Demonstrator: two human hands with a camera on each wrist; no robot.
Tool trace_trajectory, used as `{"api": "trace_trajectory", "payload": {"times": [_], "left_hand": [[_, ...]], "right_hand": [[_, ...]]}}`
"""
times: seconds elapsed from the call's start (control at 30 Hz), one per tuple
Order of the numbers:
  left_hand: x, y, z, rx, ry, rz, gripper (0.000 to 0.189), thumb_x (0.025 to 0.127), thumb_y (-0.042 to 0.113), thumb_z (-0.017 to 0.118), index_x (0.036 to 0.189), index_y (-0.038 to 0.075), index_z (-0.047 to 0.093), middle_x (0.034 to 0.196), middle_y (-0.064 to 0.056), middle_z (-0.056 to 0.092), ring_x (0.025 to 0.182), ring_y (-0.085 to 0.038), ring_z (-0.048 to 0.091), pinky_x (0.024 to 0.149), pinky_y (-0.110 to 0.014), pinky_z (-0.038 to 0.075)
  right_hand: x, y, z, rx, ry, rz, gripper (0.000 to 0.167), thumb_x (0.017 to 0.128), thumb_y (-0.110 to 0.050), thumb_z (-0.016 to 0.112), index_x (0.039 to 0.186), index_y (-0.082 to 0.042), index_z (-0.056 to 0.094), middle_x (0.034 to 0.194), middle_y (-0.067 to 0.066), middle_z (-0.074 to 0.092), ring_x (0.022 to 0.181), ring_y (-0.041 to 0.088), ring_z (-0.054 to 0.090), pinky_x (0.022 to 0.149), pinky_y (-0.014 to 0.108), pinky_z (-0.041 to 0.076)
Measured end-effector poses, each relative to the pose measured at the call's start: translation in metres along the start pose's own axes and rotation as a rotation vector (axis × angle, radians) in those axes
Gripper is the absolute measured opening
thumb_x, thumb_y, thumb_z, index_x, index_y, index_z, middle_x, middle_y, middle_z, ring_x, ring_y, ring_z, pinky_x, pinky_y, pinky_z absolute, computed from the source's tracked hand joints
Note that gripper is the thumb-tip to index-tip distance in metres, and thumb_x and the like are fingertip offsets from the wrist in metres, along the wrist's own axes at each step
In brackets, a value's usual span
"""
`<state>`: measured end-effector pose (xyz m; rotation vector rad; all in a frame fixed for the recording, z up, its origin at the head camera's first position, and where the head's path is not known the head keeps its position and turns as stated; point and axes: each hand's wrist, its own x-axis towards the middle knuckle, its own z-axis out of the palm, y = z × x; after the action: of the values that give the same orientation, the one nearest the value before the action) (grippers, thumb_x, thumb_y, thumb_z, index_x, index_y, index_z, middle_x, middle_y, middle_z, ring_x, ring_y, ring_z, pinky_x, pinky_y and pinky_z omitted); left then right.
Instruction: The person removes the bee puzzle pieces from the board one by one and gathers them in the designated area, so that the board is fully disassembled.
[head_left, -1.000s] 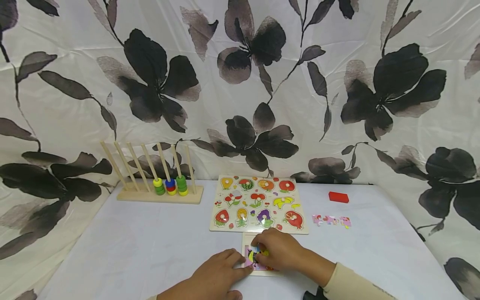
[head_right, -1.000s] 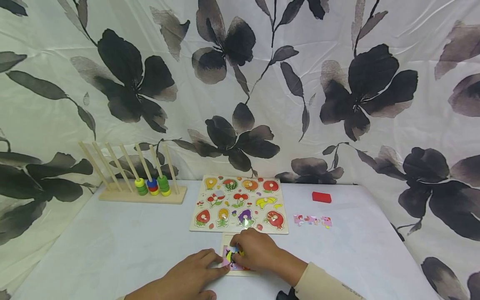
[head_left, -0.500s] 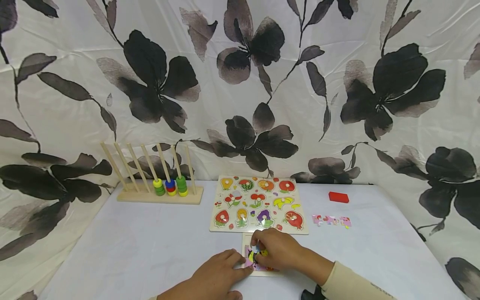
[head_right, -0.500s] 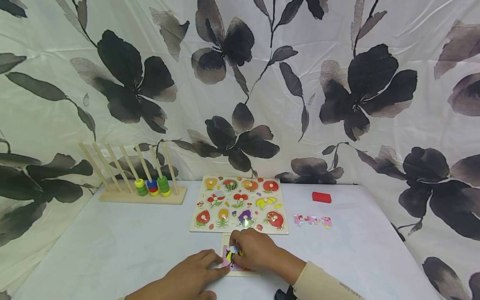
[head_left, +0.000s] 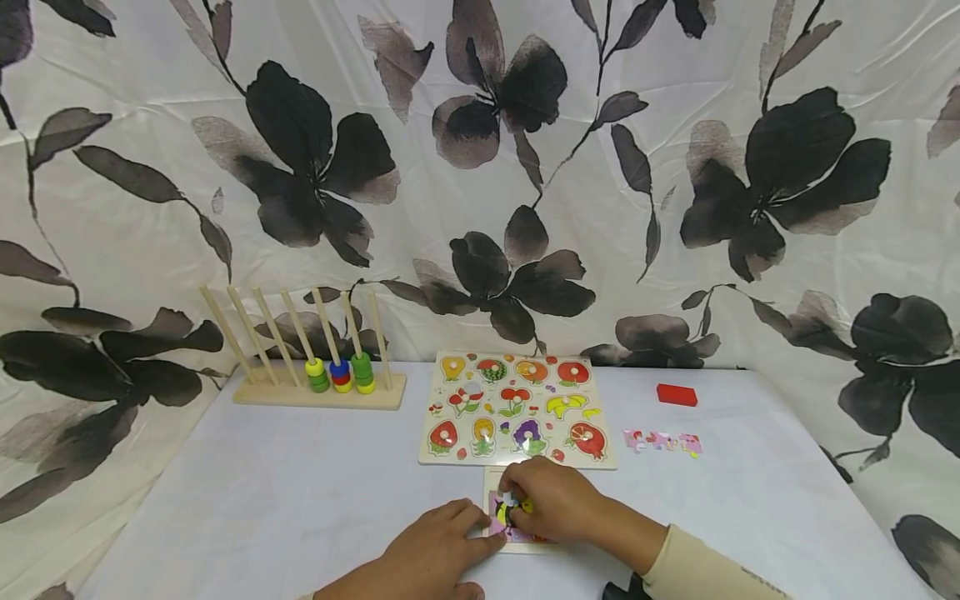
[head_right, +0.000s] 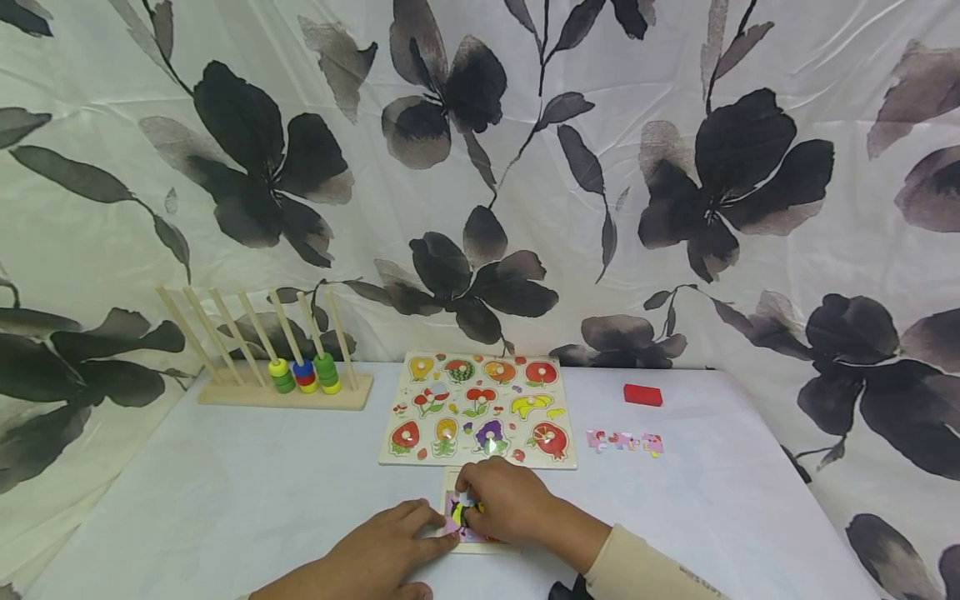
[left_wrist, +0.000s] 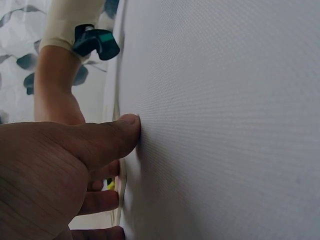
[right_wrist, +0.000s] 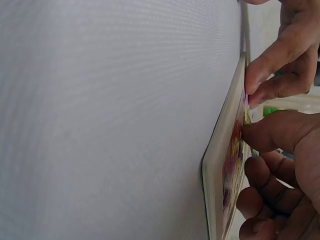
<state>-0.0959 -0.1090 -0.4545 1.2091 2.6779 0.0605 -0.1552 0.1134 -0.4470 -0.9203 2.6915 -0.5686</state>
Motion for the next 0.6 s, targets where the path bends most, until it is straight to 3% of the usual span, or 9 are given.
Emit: {"api": "trace_trajectory", "payload": {"times": [0.23,0.6], "left_hand": [[-0.001,-0.0011,0.0011,0.001,0.028,0.02,0.061,0.09,0.058,0.07,0.144,0.032,0.061,0.133,0.006,0.056,0.128,-0.017,0.049,0.104,-0.04,0.048],[-0.0004,-0.0008,-0.0001,-0.007,0.002,0.002,0.062,0.09,0.059,0.069,0.145,0.032,0.06,0.136,0.006,0.055,0.131,-0.019,0.048,0.107,-0.041,0.046]], "right_hand": [[0.0,0.0007,0.0003,0.011,-0.003,-0.015,0.025,0.086,-0.028,0.08,0.107,-0.02,0.071,0.082,-0.016,0.053,0.08,0.003,0.049,0.067,0.023,0.046],[-0.0032,0.0053,-0.0006,0.023,0.03,0.026,0.025,0.084,-0.026,0.082,0.106,-0.022,0.07,0.083,-0.016,0.053,0.08,0.006,0.05,0.066,0.025,0.047]]}}
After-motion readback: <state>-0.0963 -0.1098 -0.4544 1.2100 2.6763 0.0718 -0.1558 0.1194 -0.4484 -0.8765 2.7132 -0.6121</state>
